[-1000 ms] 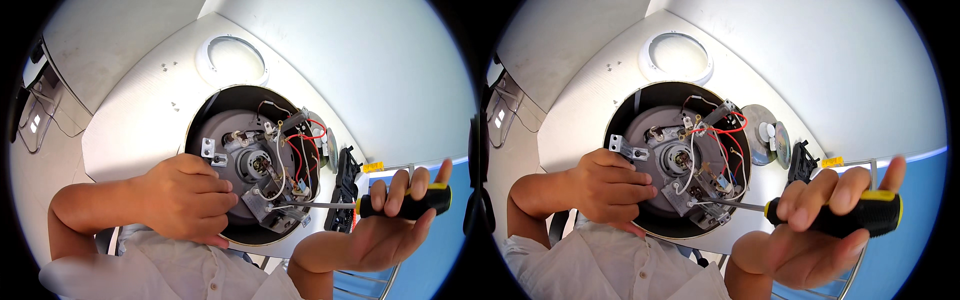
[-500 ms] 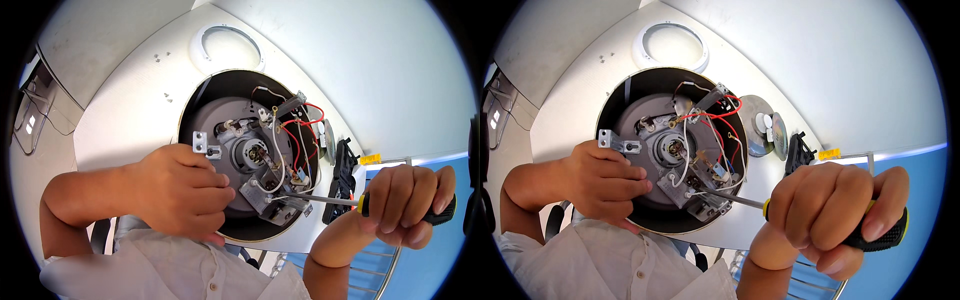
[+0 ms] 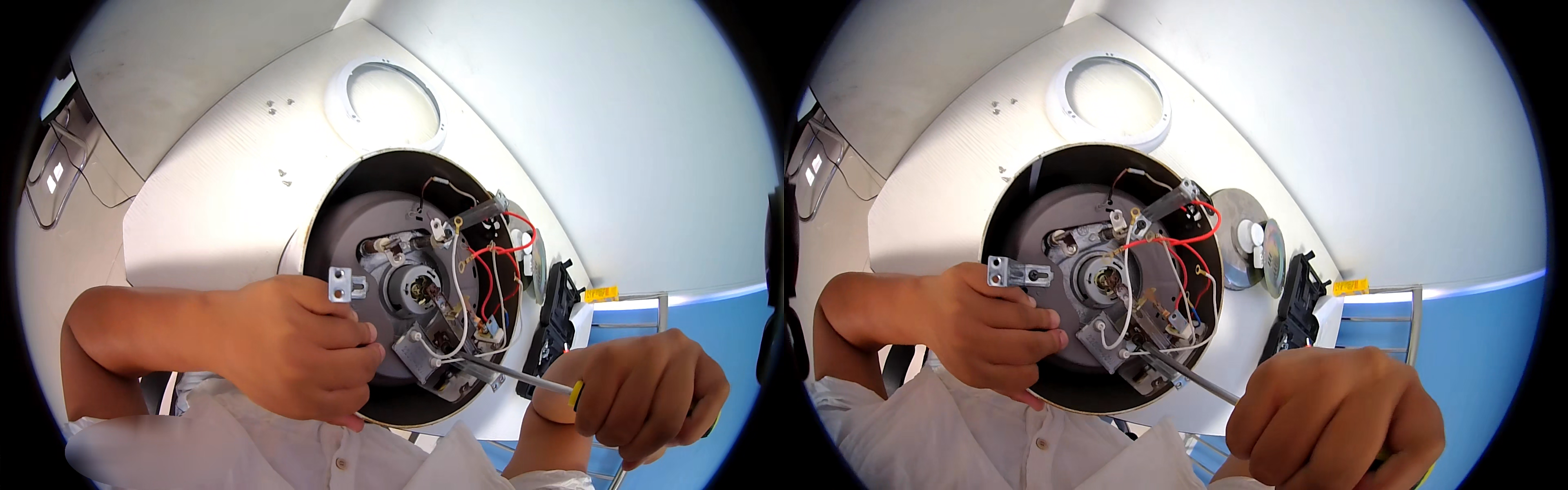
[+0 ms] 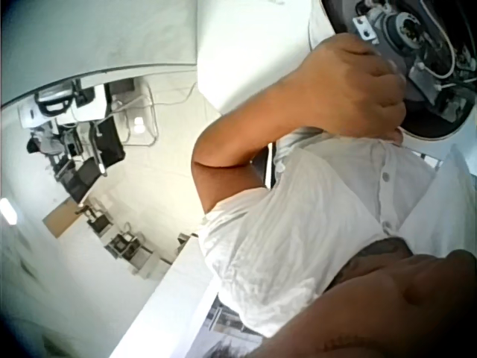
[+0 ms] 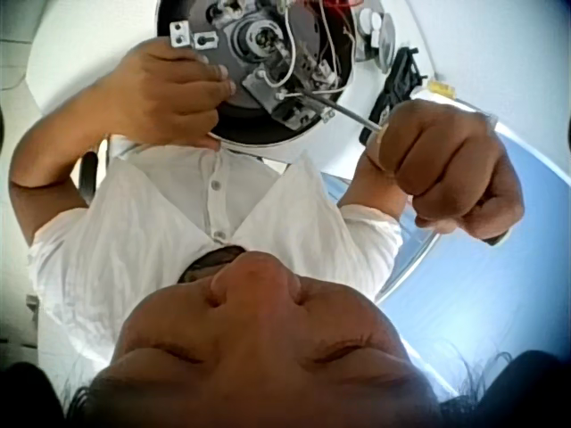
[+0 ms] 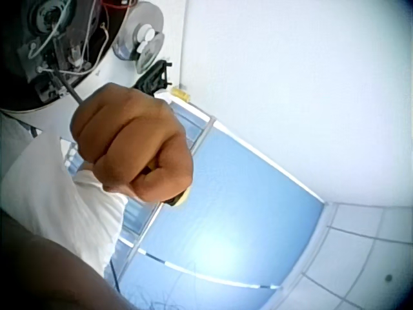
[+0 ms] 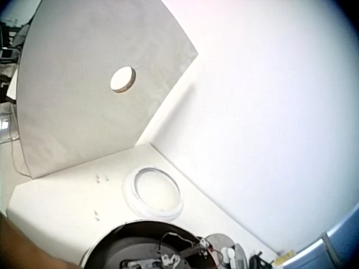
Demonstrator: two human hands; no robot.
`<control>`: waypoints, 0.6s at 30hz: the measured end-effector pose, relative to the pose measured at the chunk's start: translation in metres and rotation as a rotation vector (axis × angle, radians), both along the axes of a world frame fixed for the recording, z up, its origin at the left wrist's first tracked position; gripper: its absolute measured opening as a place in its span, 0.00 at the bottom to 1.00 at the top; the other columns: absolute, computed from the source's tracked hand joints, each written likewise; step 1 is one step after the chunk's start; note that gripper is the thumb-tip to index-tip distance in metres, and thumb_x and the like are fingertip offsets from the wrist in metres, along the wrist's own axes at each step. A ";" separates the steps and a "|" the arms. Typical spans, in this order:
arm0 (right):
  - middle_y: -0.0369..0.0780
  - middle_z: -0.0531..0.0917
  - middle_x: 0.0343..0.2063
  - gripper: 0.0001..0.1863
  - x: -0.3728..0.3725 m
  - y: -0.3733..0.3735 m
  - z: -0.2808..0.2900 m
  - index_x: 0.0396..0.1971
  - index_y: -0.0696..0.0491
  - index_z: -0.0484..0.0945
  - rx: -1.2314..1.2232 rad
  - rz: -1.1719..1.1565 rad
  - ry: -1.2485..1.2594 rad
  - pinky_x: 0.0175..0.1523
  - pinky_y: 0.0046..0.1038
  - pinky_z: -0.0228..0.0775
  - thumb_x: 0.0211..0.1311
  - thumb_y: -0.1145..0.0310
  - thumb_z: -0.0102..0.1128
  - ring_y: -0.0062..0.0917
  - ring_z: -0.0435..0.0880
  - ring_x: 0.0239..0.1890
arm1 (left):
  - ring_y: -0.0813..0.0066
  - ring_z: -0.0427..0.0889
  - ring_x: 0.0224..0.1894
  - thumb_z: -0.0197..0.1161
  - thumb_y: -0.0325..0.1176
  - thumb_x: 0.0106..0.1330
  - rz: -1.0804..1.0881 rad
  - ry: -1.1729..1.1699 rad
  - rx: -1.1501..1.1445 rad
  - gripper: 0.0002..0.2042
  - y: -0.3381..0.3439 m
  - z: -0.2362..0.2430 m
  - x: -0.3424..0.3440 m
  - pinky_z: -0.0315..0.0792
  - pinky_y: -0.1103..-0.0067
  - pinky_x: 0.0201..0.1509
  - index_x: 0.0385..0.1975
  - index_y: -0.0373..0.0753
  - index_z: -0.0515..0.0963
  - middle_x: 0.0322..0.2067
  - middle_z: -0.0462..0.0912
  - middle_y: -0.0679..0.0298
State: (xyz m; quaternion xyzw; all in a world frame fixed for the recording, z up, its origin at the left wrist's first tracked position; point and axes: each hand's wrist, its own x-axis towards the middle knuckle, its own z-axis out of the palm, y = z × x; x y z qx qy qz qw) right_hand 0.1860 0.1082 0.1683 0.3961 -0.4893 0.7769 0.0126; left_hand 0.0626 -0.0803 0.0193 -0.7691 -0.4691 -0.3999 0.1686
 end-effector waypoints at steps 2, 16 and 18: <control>0.45 0.68 0.05 0.14 -0.004 0.002 -0.002 0.17 0.57 0.60 -0.017 0.071 0.012 0.07 0.20 0.49 0.38 0.91 0.54 0.22 0.62 0.02 | 0.75 0.81 0.31 0.62 0.49 0.56 -0.002 0.000 -0.012 0.19 0.000 0.000 0.000 0.69 0.85 0.35 0.13 0.46 0.65 0.30 0.81 0.67; 0.44 0.70 0.10 0.12 -0.013 0.010 -0.003 0.28 0.57 0.63 0.021 0.162 0.015 0.11 0.23 0.48 0.48 0.83 0.57 0.22 0.64 0.06 | 0.77 0.80 0.35 0.63 0.50 0.53 0.038 -0.028 -0.025 0.19 -0.001 0.002 0.006 0.68 0.84 0.37 0.11 0.47 0.66 0.33 0.81 0.68; 0.46 0.72 0.13 0.12 -0.007 0.018 -0.001 0.38 0.54 0.65 0.094 0.019 -0.004 0.11 0.27 0.48 0.58 0.70 0.58 0.24 0.63 0.07 | 0.76 0.80 0.35 0.64 0.50 0.53 0.053 -0.023 -0.022 0.19 0.000 0.004 0.008 0.68 0.83 0.39 0.10 0.47 0.67 0.34 0.81 0.68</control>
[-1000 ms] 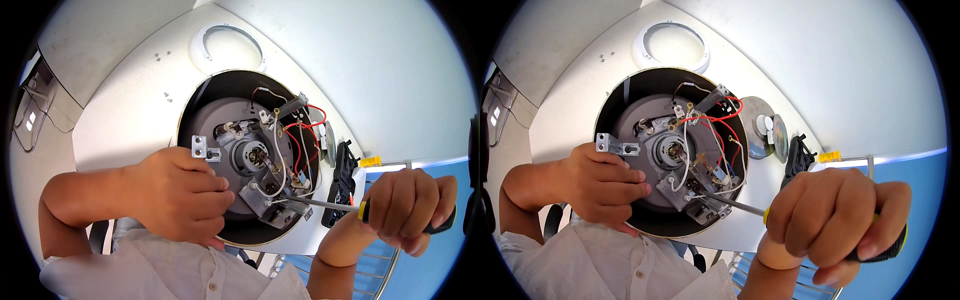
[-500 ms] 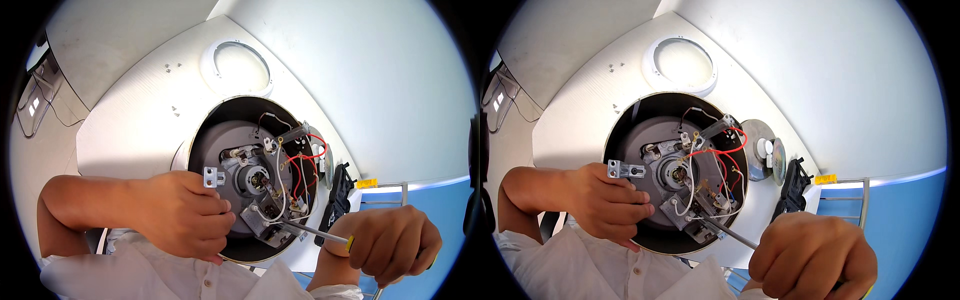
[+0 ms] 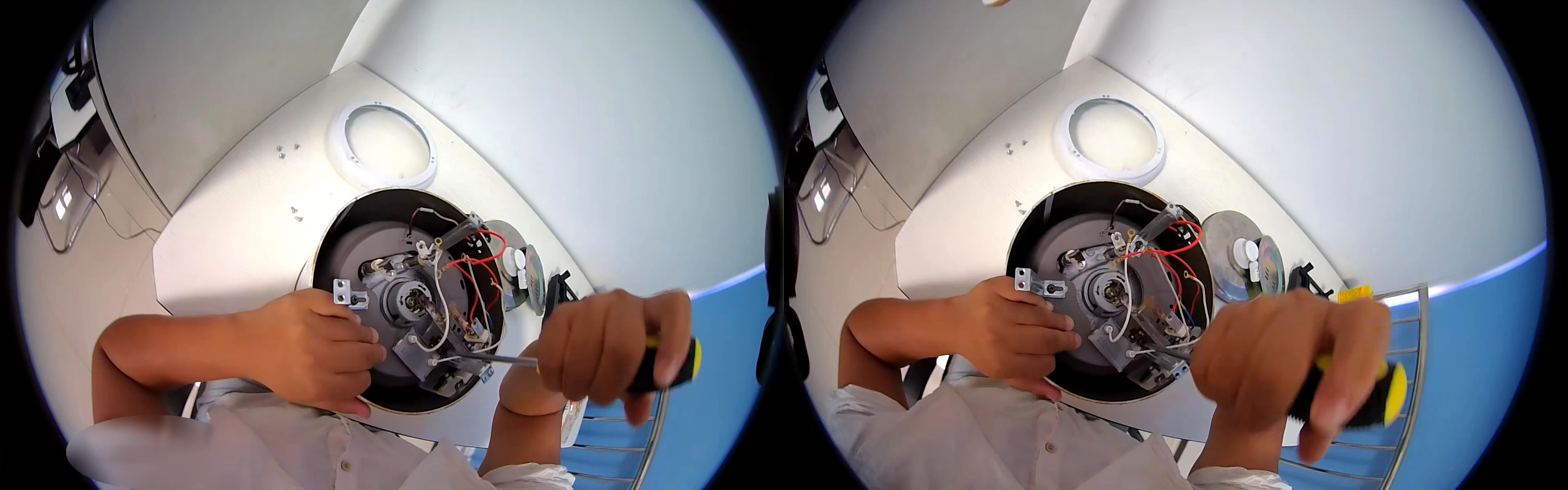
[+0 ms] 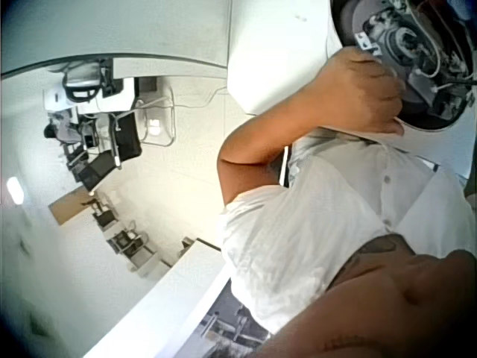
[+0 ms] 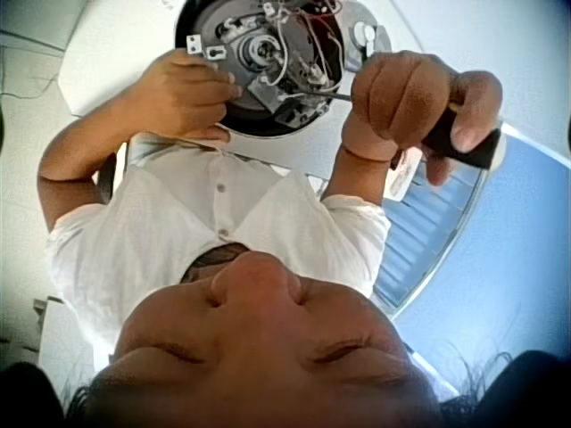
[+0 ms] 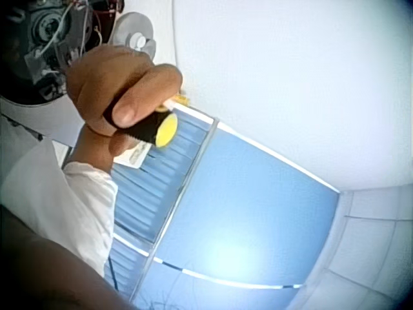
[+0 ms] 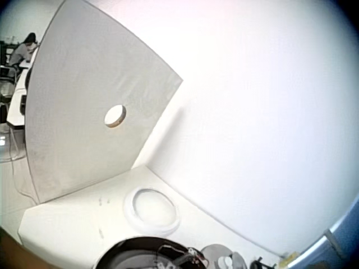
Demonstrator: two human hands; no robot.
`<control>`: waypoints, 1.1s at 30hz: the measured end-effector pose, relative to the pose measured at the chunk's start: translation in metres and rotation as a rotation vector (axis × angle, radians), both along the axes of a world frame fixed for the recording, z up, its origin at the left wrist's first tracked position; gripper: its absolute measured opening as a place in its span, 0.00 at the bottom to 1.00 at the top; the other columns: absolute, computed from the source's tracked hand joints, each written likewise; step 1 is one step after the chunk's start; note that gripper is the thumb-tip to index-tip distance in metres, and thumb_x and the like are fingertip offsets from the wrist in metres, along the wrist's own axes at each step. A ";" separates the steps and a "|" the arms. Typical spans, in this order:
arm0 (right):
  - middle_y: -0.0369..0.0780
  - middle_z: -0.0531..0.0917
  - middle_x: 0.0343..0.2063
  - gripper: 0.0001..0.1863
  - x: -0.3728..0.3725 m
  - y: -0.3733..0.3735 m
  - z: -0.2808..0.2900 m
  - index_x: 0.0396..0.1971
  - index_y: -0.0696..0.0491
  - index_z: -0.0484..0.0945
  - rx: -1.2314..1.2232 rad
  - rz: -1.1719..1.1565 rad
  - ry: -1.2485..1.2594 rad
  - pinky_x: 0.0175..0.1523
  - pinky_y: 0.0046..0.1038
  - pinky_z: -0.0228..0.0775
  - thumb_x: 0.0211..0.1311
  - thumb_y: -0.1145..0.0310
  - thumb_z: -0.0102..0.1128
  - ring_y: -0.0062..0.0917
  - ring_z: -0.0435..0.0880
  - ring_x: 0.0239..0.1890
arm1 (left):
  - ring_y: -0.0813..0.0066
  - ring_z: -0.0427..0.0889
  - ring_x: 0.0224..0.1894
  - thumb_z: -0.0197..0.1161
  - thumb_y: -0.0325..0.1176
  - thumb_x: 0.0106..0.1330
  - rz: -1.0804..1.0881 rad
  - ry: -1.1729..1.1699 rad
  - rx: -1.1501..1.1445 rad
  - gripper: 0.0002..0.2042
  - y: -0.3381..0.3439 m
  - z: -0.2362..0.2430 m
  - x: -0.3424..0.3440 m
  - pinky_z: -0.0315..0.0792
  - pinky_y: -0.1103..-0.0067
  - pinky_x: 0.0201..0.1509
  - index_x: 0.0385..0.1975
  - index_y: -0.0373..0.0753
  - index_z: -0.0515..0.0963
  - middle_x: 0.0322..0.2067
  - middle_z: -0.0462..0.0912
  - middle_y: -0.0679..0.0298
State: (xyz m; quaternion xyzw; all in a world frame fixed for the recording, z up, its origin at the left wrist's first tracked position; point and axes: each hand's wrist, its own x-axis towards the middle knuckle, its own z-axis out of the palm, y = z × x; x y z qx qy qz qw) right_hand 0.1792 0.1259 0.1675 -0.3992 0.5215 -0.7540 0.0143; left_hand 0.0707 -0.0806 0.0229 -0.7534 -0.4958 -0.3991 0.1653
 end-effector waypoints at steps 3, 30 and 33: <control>0.44 0.75 0.19 0.19 0.008 0.003 -0.007 0.41 0.51 0.62 -0.058 -0.192 0.095 0.15 0.24 0.56 0.61 0.55 0.56 0.25 0.66 0.11 | 0.75 0.81 0.36 0.64 0.50 0.53 0.013 0.026 0.005 0.18 -0.001 0.003 0.002 0.69 0.82 0.42 0.11 0.47 0.68 0.36 0.82 0.66; 0.37 0.72 0.27 0.21 -0.001 -0.072 0.004 0.47 0.54 0.70 -0.160 -0.877 0.232 0.25 0.22 0.57 0.65 0.52 0.42 0.20 0.64 0.20 | 0.72 0.66 0.59 0.30 0.61 0.67 -0.480 -1.573 -0.396 0.34 0.065 -0.067 -0.069 0.58 0.74 0.64 0.60 0.39 0.61 0.56 0.69 0.60; 0.36 0.70 0.25 0.17 0.024 -0.066 0.044 0.39 0.53 0.70 -0.152 -0.940 0.285 0.23 0.22 0.56 0.62 0.54 0.46 0.17 0.64 0.18 | 0.74 0.68 0.56 0.31 0.64 0.65 -0.528 -1.433 -0.367 0.35 0.071 -0.062 -0.071 0.59 0.76 0.62 0.57 0.39 0.63 0.52 0.72 0.62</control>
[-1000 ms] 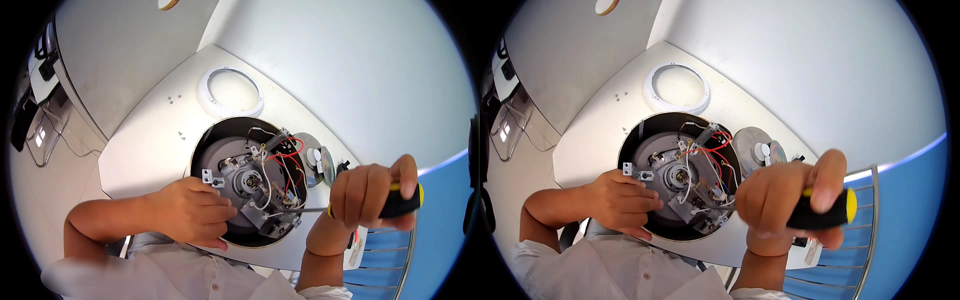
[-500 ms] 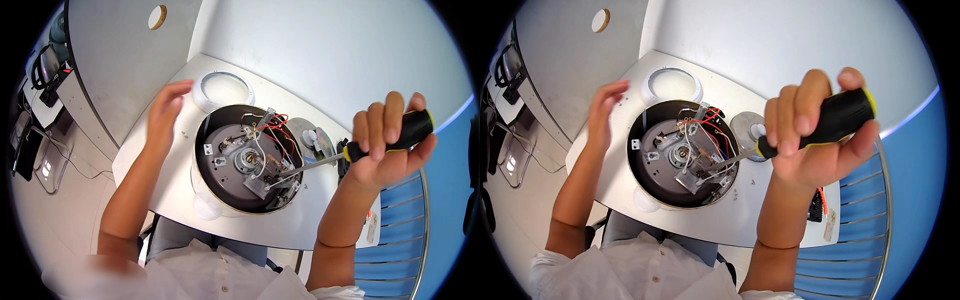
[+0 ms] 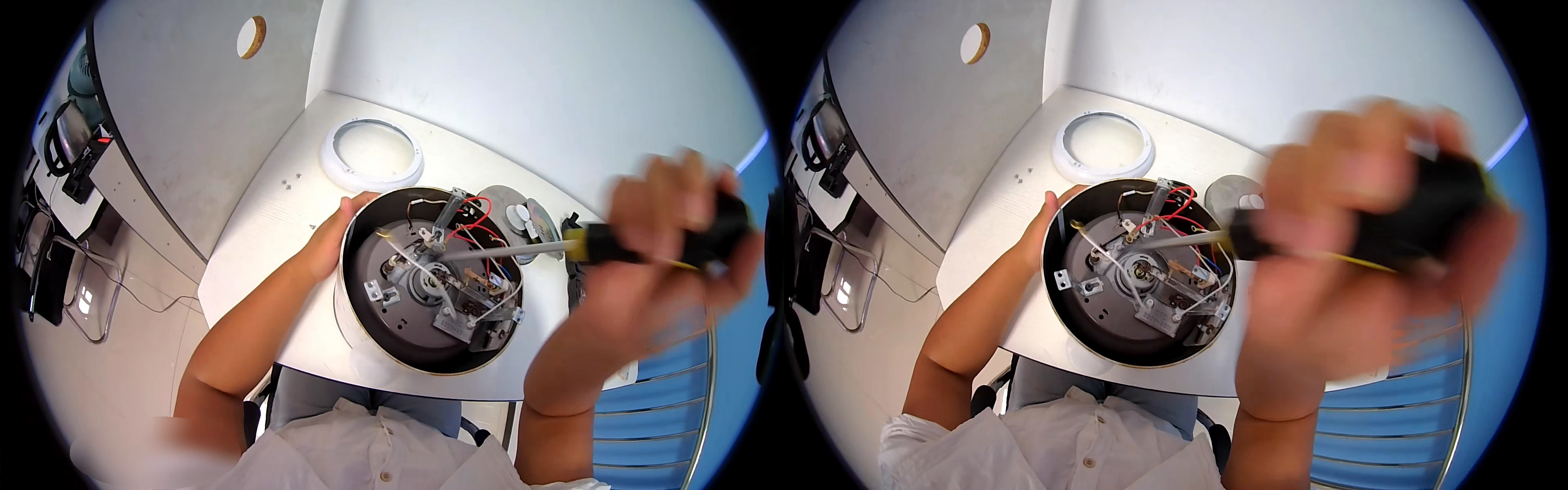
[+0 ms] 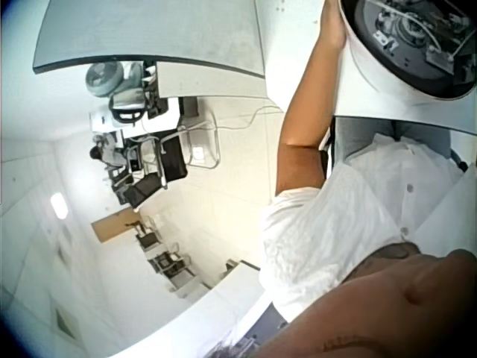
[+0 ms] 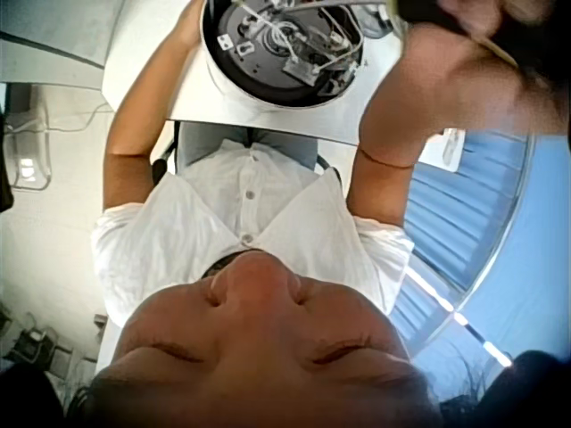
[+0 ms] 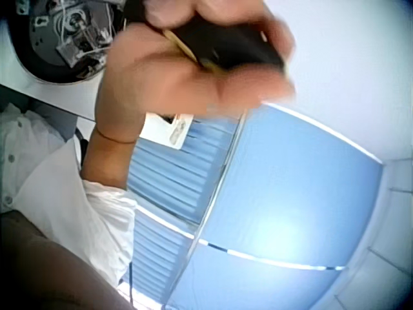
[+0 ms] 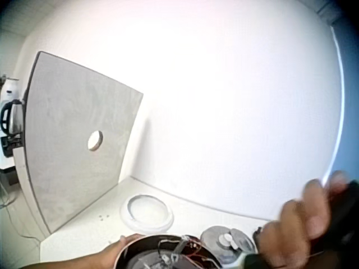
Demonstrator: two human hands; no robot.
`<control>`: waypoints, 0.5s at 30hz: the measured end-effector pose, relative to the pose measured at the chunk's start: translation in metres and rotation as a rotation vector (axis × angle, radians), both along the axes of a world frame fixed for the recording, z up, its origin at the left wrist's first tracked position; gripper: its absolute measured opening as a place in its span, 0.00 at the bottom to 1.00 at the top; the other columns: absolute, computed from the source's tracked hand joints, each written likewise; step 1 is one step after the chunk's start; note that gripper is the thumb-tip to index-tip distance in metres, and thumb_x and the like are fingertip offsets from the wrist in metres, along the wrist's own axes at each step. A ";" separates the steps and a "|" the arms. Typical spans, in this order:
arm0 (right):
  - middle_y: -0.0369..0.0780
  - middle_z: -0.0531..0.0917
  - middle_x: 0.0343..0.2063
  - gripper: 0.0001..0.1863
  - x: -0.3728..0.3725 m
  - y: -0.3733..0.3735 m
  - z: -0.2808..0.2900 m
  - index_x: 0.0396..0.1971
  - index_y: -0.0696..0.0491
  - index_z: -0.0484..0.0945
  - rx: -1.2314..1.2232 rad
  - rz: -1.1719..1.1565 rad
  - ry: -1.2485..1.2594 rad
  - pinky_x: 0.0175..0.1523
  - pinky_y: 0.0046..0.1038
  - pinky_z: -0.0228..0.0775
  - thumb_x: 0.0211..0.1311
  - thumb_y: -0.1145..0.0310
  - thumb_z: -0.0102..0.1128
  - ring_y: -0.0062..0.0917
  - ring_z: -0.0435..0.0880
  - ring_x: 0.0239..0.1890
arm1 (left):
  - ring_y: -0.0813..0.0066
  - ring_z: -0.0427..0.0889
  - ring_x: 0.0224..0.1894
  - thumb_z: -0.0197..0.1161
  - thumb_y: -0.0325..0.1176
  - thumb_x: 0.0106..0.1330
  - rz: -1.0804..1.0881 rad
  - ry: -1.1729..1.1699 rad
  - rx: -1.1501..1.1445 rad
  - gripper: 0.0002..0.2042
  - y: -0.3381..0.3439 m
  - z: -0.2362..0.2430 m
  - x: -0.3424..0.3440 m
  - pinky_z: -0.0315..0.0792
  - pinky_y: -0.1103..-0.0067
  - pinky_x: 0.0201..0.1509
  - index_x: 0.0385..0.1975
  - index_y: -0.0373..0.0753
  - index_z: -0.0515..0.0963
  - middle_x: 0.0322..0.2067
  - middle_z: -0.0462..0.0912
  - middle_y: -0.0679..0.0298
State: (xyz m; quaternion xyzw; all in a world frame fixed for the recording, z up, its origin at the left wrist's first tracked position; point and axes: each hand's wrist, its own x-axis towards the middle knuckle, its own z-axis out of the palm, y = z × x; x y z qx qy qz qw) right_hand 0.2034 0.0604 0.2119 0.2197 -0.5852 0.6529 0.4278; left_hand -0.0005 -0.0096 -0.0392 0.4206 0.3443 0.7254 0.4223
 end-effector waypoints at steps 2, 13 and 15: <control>0.35 0.68 0.23 0.15 0.009 0.008 0.017 0.35 0.52 0.70 0.065 0.022 -0.012 0.23 0.21 0.55 0.60 0.55 0.48 0.15 0.63 0.17 | 0.74 0.69 0.55 0.32 0.65 0.64 -0.013 0.009 0.004 0.35 -0.002 0.005 -0.001 0.59 0.76 0.62 0.56 0.39 0.63 0.51 0.72 0.63; 0.37 0.72 0.26 0.23 -0.046 0.015 -0.047 0.40 0.52 0.72 0.059 0.172 -0.239 0.23 0.21 0.56 0.68 0.48 0.35 0.19 0.64 0.17 | 0.72 0.70 0.55 0.43 0.64 0.62 -0.024 -0.129 -0.001 0.35 -0.003 0.009 0.004 0.61 0.75 0.61 0.55 0.37 0.62 0.51 0.72 0.59; 0.37 0.72 0.25 0.23 -0.046 0.019 -0.047 0.40 0.51 0.72 0.107 0.194 -0.225 0.23 0.22 0.56 0.68 0.48 0.34 0.18 0.64 0.17 | 0.72 0.70 0.55 0.43 0.65 0.61 -0.039 -0.122 0.006 0.36 -0.001 0.010 0.005 0.62 0.75 0.60 0.55 0.37 0.63 0.51 0.72 0.59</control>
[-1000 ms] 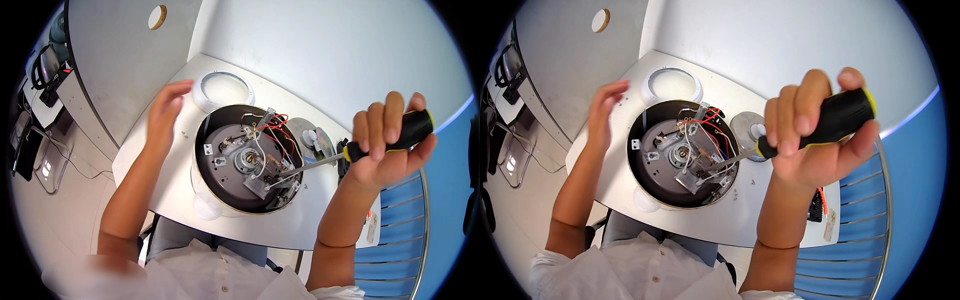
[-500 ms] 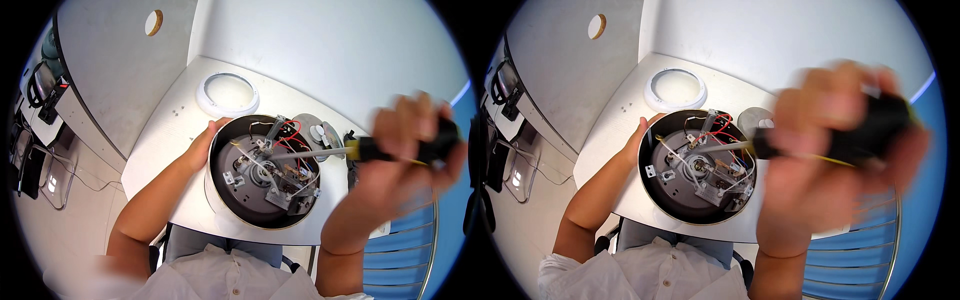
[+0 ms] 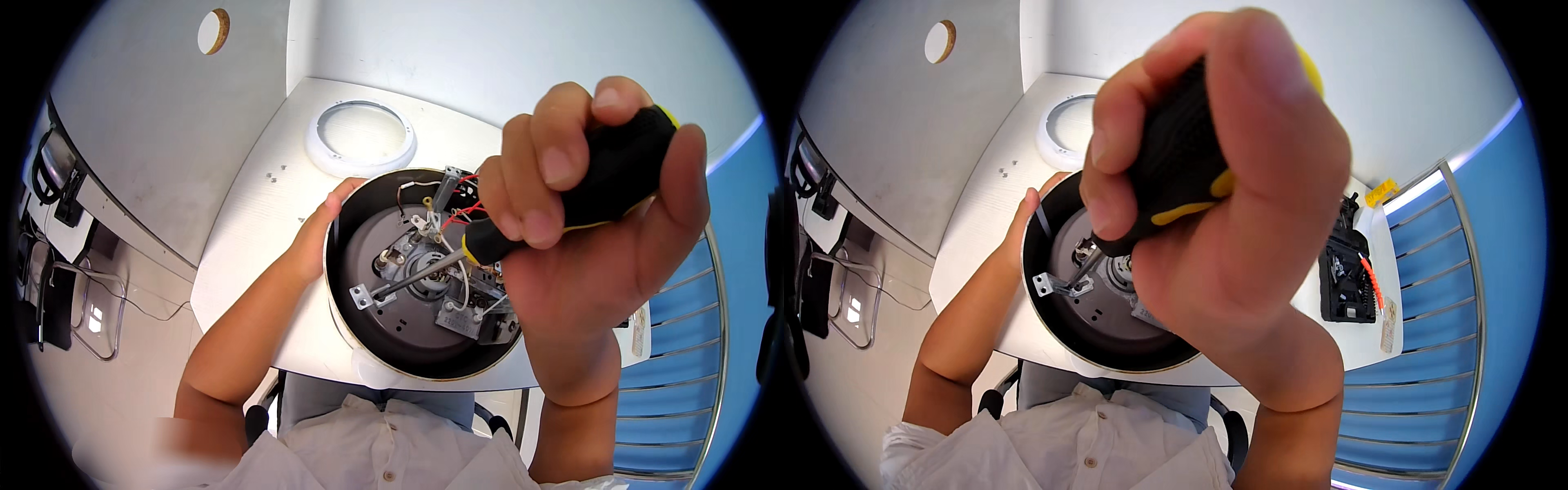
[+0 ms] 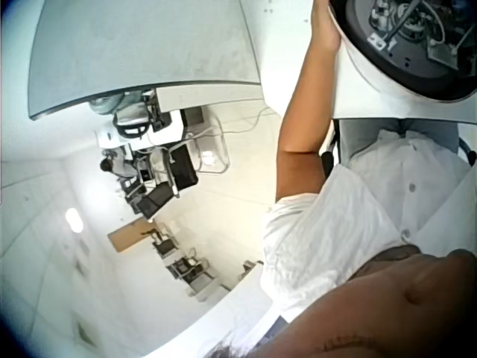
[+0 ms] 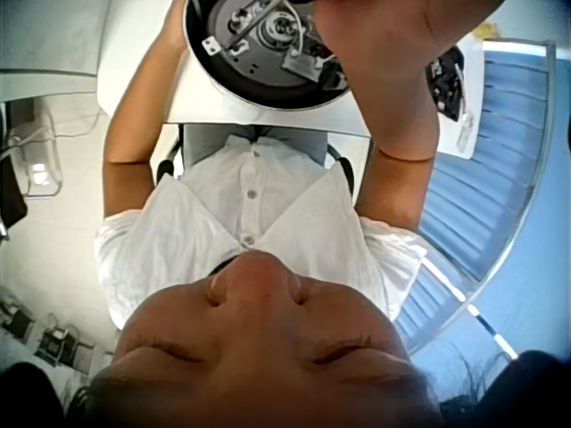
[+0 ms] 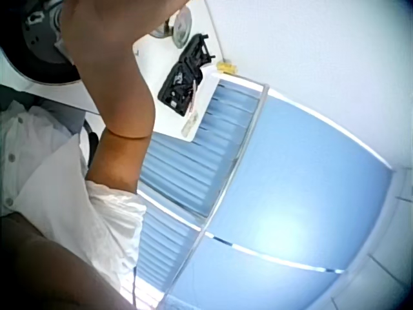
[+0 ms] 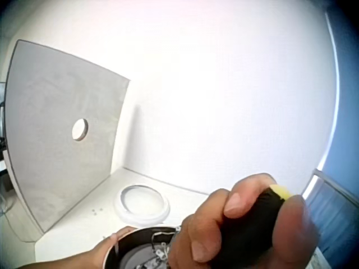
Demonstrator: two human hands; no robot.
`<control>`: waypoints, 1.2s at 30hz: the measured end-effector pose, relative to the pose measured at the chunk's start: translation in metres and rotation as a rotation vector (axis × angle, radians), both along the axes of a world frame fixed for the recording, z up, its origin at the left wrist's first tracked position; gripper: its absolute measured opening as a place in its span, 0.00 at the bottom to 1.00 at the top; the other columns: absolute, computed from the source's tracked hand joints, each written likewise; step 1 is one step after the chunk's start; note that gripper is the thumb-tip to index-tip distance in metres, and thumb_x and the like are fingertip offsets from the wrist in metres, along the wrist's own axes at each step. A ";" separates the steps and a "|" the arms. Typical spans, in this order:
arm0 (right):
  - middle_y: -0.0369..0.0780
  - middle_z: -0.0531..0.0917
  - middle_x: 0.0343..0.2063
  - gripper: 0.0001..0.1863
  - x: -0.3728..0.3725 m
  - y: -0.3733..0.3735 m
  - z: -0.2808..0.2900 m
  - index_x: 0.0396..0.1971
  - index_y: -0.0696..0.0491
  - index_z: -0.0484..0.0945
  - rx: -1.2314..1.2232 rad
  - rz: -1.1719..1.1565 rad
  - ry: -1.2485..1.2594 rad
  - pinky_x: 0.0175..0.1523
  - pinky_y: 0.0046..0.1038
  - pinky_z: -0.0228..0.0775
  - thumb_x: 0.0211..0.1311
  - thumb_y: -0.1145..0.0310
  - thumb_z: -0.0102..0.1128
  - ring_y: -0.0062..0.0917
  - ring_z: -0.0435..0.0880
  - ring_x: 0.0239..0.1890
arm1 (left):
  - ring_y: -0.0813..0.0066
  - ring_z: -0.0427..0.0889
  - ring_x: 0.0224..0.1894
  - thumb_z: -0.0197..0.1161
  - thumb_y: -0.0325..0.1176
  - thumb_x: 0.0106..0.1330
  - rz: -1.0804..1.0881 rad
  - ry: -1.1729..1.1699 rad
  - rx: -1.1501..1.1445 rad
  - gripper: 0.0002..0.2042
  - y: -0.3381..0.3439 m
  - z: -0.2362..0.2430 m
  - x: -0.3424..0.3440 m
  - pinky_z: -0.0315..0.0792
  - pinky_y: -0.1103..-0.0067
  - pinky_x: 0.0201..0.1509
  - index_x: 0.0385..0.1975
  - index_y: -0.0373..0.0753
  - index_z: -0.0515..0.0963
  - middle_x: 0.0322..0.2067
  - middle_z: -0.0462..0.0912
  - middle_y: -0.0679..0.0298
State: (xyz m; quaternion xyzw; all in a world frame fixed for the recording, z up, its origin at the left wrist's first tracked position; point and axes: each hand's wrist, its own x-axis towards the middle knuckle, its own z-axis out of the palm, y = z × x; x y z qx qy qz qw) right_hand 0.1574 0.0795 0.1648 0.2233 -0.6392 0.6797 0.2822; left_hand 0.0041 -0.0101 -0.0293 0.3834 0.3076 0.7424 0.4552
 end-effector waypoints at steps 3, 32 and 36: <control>0.37 0.72 0.25 0.23 -0.007 0.002 -0.010 0.39 0.51 0.72 -0.020 0.027 0.056 0.23 0.22 0.56 0.68 0.48 0.34 0.18 0.64 0.16 | 0.72 0.71 0.55 0.43 0.67 0.59 0.018 0.022 -0.024 0.37 -0.001 0.002 0.001 0.63 0.75 0.60 0.55 0.38 0.63 0.51 0.72 0.59; 0.38 0.73 0.27 0.25 0.004 -0.001 0.000 0.44 0.52 0.71 0.030 0.033 -0.051 0.22 0.21 0.57 0.67 0.45 0.36 0.18 0.67 0.17 | 0.61 0.63 0.62 0.31 0.69 0.60 -0.051 0.106 -0.035 0.41 -0.002 -0.005 -0.007 0.55 0.65 0.67 0.63 0.39 0.53 0.60 0.63 0.53; 0.38 0.73 0.28 0.26 0.006 -0.002 0.003 0.45 0.51 0.71 0.059 0.057 -0.069 0.23 0.21 0.60 0.66 0.44 0.36 0.19 0.68 0.18 | 0.59 0.61 0.64 0.28 0.67 0.62 -0.060 0.094 -0.061 0.41 -0.002 0.001 -0.005 0.54 0.64 0.68 0.66 0.40 0.48 0.62 0.59 0.53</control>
